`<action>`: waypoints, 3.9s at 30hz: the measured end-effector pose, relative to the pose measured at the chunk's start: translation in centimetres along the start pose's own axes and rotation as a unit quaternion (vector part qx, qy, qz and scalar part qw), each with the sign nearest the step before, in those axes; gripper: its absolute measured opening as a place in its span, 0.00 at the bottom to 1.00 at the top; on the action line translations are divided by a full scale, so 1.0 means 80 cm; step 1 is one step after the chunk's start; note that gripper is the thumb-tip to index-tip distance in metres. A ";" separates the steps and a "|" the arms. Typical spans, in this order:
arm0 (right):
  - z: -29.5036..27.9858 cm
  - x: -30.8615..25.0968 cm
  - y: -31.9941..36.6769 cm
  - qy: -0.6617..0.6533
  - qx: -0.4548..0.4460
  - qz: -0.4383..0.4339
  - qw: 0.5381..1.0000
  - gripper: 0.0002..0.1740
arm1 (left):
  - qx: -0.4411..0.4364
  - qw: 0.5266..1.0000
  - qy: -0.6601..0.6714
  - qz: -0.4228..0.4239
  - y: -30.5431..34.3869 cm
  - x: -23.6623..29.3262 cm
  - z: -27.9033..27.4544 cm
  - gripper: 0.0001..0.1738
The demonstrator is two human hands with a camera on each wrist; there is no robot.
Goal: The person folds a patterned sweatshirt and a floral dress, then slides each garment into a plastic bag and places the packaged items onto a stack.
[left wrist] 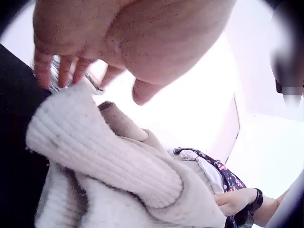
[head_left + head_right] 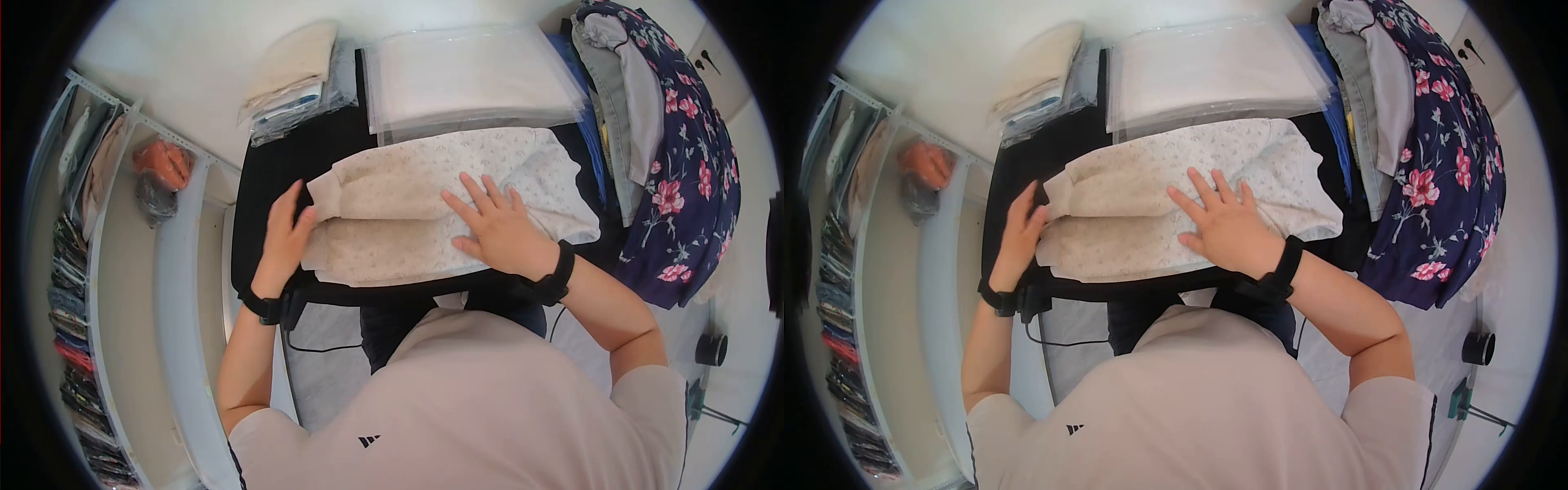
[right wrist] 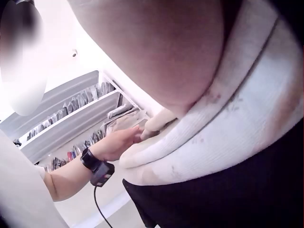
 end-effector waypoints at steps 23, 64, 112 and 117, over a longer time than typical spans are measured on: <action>-0.016 0.079 0.026 -0.106 0.143 0.107 0.978 0.16 | -0.094 0.926 0.190 -0.313 0.009 -0.054 0.050 0.30; 0.055 0.012 0.008 -0.988 0.016 -0.033 0.148 0.32 | -0.208 0.943 0.210 0.150 -0.072 0.280 0.159 0.19; -0.040 0.056 0.091 -0.015 0.034 -0.023 0.999 0.48 | -0.278 0.920 0.055 0.270 -0.125 0.227 0.183 0.39; -0.044 0.055 0.091 -0.013 0.039 -0.023 0.999 0.47 | -0.114 0.954 0.052 0.271 -0.212 0.229 0.188 0.26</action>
Point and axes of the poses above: each hand's wrist, its own y-axis away from the middle knuckle, its own z-axis out of the palm, x = y × z, the point moved 9 cm from there along -y, towards the middle knuckle, and after that the axes turned 2 degrees about z, right-handed, at the moved point
